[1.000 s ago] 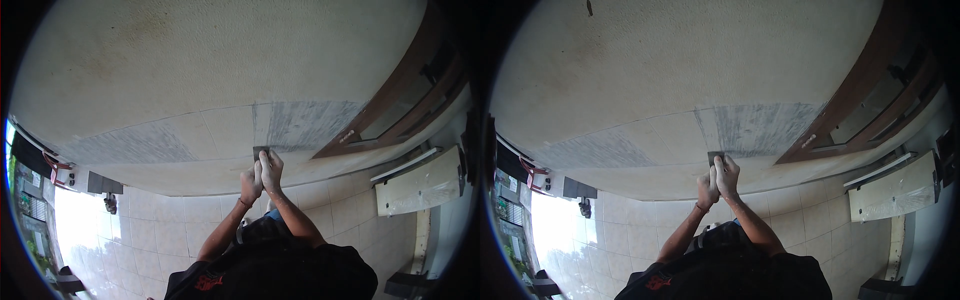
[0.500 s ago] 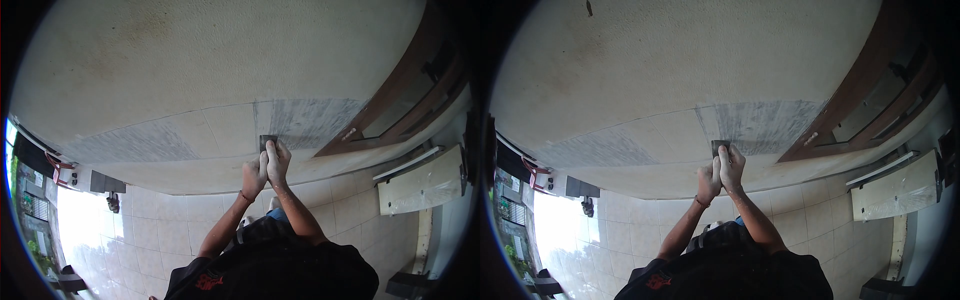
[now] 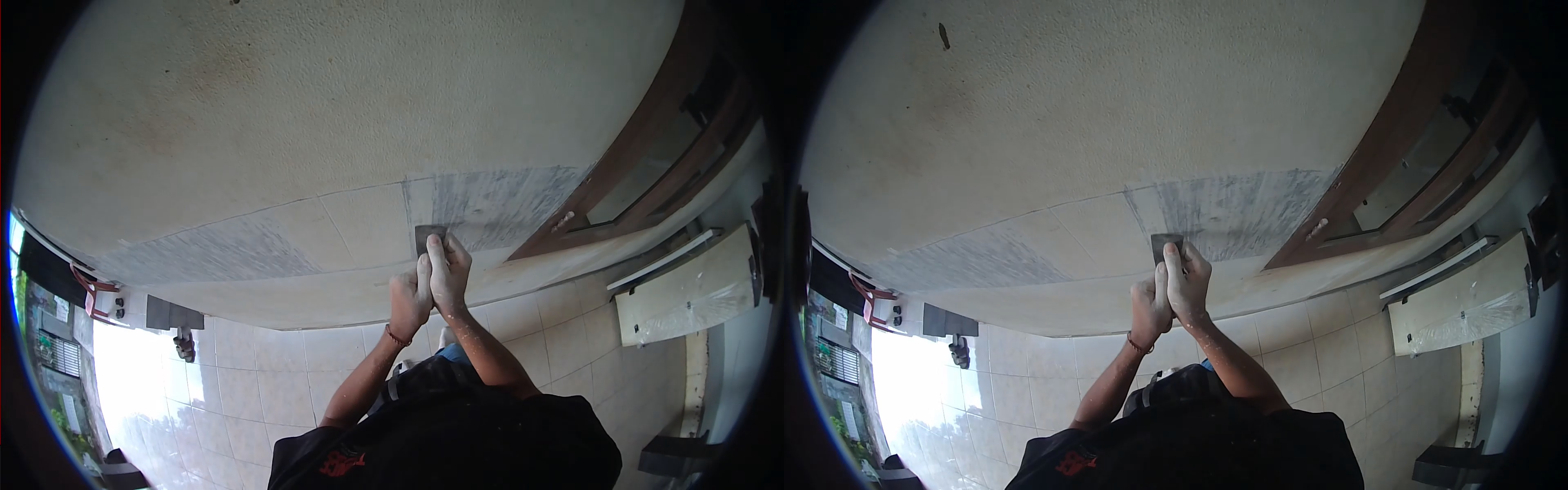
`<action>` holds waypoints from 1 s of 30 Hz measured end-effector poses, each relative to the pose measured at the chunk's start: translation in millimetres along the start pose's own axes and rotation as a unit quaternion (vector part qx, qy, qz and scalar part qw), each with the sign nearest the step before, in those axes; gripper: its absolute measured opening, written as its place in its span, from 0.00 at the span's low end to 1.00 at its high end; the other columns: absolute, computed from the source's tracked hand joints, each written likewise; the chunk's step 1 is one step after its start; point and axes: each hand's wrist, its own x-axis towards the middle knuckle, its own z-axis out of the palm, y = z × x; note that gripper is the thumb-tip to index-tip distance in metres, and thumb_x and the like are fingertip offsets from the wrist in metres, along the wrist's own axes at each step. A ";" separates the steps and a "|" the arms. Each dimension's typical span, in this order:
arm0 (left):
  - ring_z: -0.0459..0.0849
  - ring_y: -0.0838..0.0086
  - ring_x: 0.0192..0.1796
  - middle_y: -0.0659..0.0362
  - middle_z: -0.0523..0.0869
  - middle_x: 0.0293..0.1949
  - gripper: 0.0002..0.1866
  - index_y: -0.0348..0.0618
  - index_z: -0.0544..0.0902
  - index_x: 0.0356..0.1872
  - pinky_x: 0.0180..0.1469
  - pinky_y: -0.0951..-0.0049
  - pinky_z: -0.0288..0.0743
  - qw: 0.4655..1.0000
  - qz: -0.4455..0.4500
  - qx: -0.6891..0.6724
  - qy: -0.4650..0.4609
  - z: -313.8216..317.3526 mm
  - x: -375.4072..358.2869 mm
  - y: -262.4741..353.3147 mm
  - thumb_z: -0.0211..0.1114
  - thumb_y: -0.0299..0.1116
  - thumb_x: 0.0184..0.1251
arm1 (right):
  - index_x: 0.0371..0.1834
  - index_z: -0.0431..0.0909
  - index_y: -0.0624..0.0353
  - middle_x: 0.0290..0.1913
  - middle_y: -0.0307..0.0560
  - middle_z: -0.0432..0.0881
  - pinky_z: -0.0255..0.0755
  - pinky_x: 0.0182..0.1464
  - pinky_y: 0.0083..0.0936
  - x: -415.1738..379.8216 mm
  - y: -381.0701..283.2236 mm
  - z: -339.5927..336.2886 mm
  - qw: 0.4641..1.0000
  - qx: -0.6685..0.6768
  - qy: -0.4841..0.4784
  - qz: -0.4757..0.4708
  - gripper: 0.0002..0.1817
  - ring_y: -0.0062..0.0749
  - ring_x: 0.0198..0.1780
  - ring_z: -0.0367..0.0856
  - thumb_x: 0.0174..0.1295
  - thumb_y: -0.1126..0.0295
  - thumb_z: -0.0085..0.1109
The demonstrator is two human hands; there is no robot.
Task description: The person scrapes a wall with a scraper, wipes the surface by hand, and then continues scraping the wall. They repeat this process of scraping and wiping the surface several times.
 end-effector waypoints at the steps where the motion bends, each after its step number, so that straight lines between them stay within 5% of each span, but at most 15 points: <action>1: 0.76 0.76 0.17 0.45 0.75 0.12 0.27 0.27 0.78 0.22 0.21 0.65 0.68 1.000 0.004 0.016 0.012 4.6 -4.5 -25.5 0.51 0.41 0.78 | 0.20 0.64 0.58 0.21 0.27 0.63 0.54 0.25 0.17 -8.8 26.4 -6.2 1.000 -0.002 0.001 0.005 0.20 0.10 0.25 0.58 0.73 0.67 0.54; 3: 0.78 0.73 0.16 0.45 0.75 0.12 0.28 0.26 0.78 0.22 0.21 0.63 0.68 0.999 0.017 0.031 0.030 6.6 -6.0 -31.3 0.51 0.41 0.78 | 0.20 0.64 0.58 0.21 0.27 0.63 0.55 0.26 0.17 -14.6 29.7 -3.2 0.999 0.012 0.009 0.039 0.20 0.10 0.25 0.58 0.73 0.67 0.55; 6: 0.75 0.80 0.14 0.58 0.75 0.10 0.30 0.30 0.78 0.21 0.16 0.72 0.64 0.995 0.091 0.028 0.023 -2.2 4.9 5.0 0.48 0.44 0.80 | 0.20 0.64 0.58 0.20 0.27 0.63 0.55 0.26 0.17 3.1 -11.8 5.0 0.999 -0.036 0.005 -0.007 0.20 0.10 0.26 0.58 0.72 0.67 0.55; 10: 0.73 0.82 0.12 0.61 0.76 0.11 0.31 0.30 0.79 0.21 0.13 0.75 0.60 0.997 0.044 -0.063 0.000 -11.1 13.8 59.5 0.47 0.45 0.81 | 0.20 0.64 0.59 0.20 0.28 0.65 0.55 0.26 0.16 22.4 -64.0 22.6 0.998 0.016 -0.027 -0.048 0.20 0.10 0.26 0.59 0.72 0.68 0.56; 14: 0.74 0.79 0.12 0.60 0.76 0.11 0.31 0.29 0.78 0.21 0.14 0.73 0.63 0.999 0.040 0.021 0.024 6.1 -0.8 -40.3 0.47 0.45 0.80 | 0.21 0.65 0.56 0.23 0.24 0.63 0.53 0.26 0.16 -8.8 23.4 -2.2 1.000 0.016 -0.003 0.015 0.18 0.09 0.26 0.57 0.72 0.70 0.55; 17: 0.75 0.79 0.14 0.59 0.76 0.11 0.31 0.29 0.78 0.21 0.16 0.72 0.65 0.992 0.090 0.075 0.041 4.1 -4.5 -33.7 0.47 0.45 0.80 | 0.20 0.65 0.56 0.22 0.24 0.63 0.52 0.26 0.16 -12.3 20.4 0.5 0.999 0.004 0.018 0.029 0.19 0.09 0.26 0.57 0.72 0.69 0.55; 20: 0.79 0.65 0.15 0.42 0.75 0.13 0.28 0.28 0.80 0.24 0.21 0.61 0.67 0.998 0.057 0.009 0.000 -13.4 13.0 48.7 0.51 0.44 0.78 | 0.18 0.65 0.56 0.21 0.25 0.64 0.52 0.25 0.17 17.3 -51.3 22.9 0.998 -0.019 0.016 -0.060 0.20 0.09 0.26 0.58 0.71 0.69 0.56; 23: 0.82 0.53 0.19 0.39 0.76 0.16 0.26 0.29 0.80 0.24 0.23 0.58 0.68 0.999 0.027 -0.025 -0.010 -14.1 16.1 64.3 0.52 0.43 0.77 | 0.19 0.65 0.56 0.21 0.25 0.63 0.52 0.25 0.17 25.0 -55.2 21.1 0.999 0.010 -0.006 -0.044 0.20 0.10 0.26 0.58 0.72 0.69 0.55; 26: 0.81 0.44 0.24 0.37 0.76 0.19 0.25 0.30 0.81 0.26 0.24 0.56 0.69 0.994 0.081 0.060 0.038 1.7 4.9 -11.4 0.51 0.42 0.77 | 0.20 0.67 0.56 0.22 0.25 0.65 0.55 0.26 0.17 -0.3 1.1 4.7 0.999 -0.023 0.007 -0.028 0.19 0.09 0.26 0.59 0.72 0.69 0.54; 28: 0.81 0.58 0.18 0.41 0.76 0.15 0.28 0.28 0.80 0.25 0.21 0.60 0.70 0.992 0.083 0.091 0.031 2.6 -5.1 -42.9 0.50 0.44 0.78 | 0.20 0.67 0.55 0.23 0.25 0.65 0.55 0.26 0.17 -19.4 37.5 -2.0 0.999 0.001 0.023 0.037 0.18 0.09 0.27 0.60 0.72 0.69 0.54; 30: 0.81 0.66 0.15 0.44 0.76 0.12 0.29 0.27 0.80 0.24 0.20 0.63 0.70 0.988 0.111 0.101 0.024 -2.5 1.1 -28.8 0.48 0.45 0.79 | 0.20 0.67 0.55 0.22 0.25 0.65 0.54 0.26 0.17 -8.6 12.9 9.0 0.999 -0.015 0.041 -0.013 0.18 0.09 0.26 0.60 0.72 0.69 0.54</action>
